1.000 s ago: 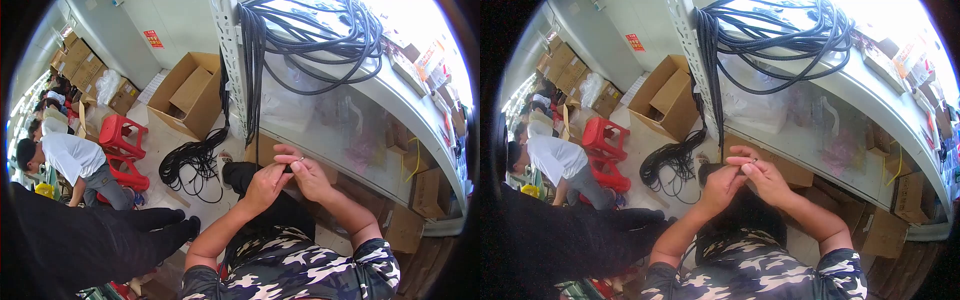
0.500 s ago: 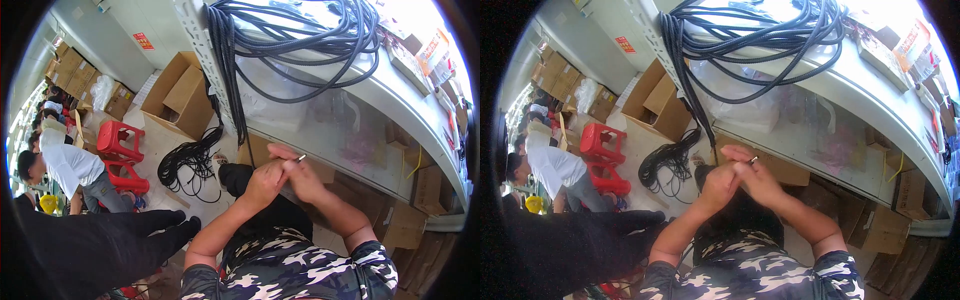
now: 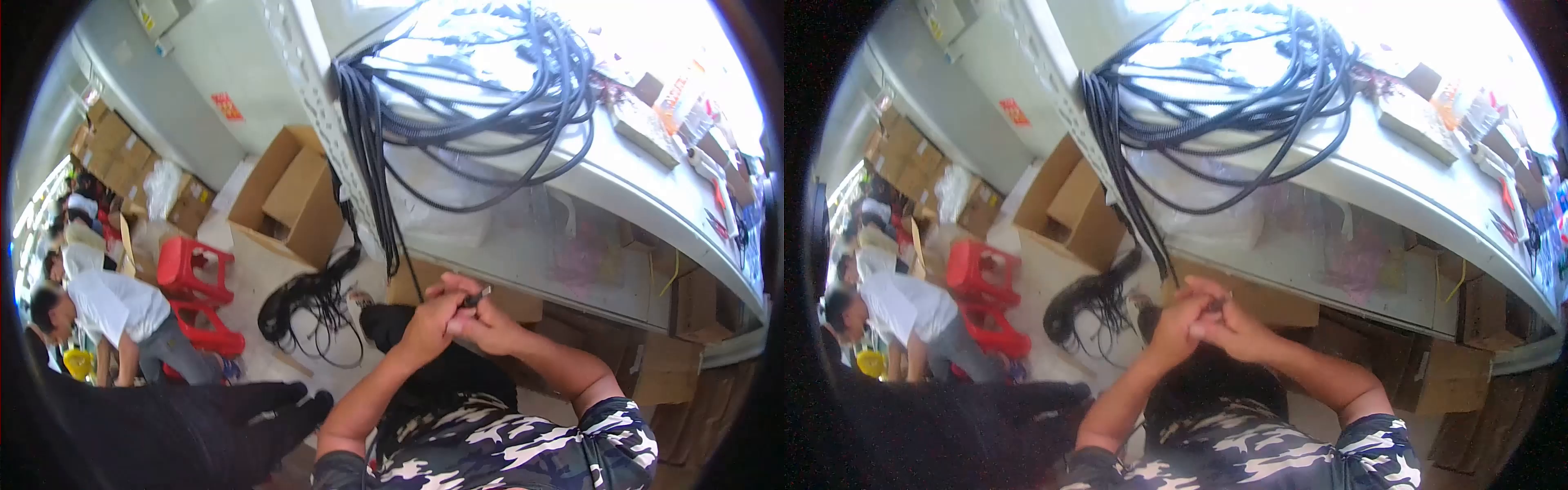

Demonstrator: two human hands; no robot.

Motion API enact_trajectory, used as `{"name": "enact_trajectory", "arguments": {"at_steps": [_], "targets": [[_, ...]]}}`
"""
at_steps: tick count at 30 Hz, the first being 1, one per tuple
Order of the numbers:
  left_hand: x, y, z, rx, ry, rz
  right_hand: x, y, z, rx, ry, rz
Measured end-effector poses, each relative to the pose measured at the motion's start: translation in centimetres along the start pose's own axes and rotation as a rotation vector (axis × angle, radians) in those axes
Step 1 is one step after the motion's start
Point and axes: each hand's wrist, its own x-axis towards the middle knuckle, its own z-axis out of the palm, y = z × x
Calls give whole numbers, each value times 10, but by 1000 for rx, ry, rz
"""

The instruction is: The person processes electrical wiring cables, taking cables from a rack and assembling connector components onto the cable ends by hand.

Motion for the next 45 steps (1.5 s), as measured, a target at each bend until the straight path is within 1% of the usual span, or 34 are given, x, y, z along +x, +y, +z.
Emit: {"name": "enact_trajectory", "arguments": {"at_steps": [1,2,4,5,6,7,8,11,12,13,14,16,18,20,21,23,24,25,26,27,29,31,32,34,35,36,38,39,40,41,42,43,44,45], "targets": [[-5,0,-3,79,-14,54,0,0,1,57,-41,31],[-9,0,-7,103,-76,52,-1,-7,1,81,-69,116],[-15,4,-10,95,-30,-39,1,-17,-5,-186,-136,-6],[-17,7,-14,138,40,13,1,-27,-9,-262,-111,-34],[-21,5,-17,145,33,46,2,-42,-17,-347,-79,-62],[-27,2,-20,-18,45,-110,5,-62,-24,-431,-47,-84],[-33,-1,-23,-181,55,-270,7,-94,-21,-554,72,-188],[-46,-13,-26,-333,91,-258,34,-165,-32,-987,227,-596],[-49,-16,-28,-399,95,-280,49,-184,-38,-1116,386,-596],[-50,-16,-30,-399,93,-263,71,-200,-60,-1388,449,-767],[-53,-12,-32,-372,85,-278,94,-221,-81,-1529,486,-848],[-60,-19,-30,-355,61,-289,133,-248,-124,-1603,515,-520],[-64,-24,-28,-327,17,-270,164,-255,-152,-2039,357,-91],[-64,-24,-28,-266,-43,-252,187,-247,-182,-2211,121,50],[-65,-25,-29,-270,-35,-242,192,-244,-179,-2278,151,90],[-66,-31,-28,-233,-42,-272,202,-240,-176,-2341,335,307],[-66,-35,-28,-240,-37,-274,204,-243,-163,-2341,349,446],[-66,-39,-28,-244,-61,-317,207,-243,-163,-2347,341,448],[-66,-42,-28,-248,-88,-360,210,-242,-165,-2358,336,512],[-64,-43,-27,-253,-86,-364,213,-241,-166,-2369,331,577],[-61,-41,-26,-217,-91,-399,218,-235,-173,-2370,345,603],[-59,-41,-24,-235,-90,-367,220,-231,-181,-2369,455,581],[-60,-41,-22,-250,-82,-331,220,-228,-195,-2349,522,512],[-64,-43,-19,-259,-68,-328,212,-240,-181,-2303,424,565],[-65,-44,-18,-262,-58,-319,208,-242,-183,-2242,429,436],[-66,-44,-18,-262,-45,-323,203,-243,-188,-2245,416,425],[-66,-39,-18,-238,-90,-321,192,-242,-198,-2089,179,-244],[-64,-37,-16,-236,-62,-343,189,-243,-197,-2050,189,-142],[-61,-34,-14,-192,-89,-262,189,-242,-196,-2003,177,-51],[-61,-32,-13,-138,-100,-197,194,-236,-213,-2038,219,25],[-62,-32,-9,-162,-99,-187,192,-227,-245,-1856,268,-121],[-61,-31,-4,-174,-85,-182,189,-224,-261,-1841,266,-221],[-59,-29,-6,-247,-137,-222,191,-215,-289,-1590,418,-166],[-58,-24,-7,-231,-140,-236,202,-210,-293,-2087,512,-46]]}}
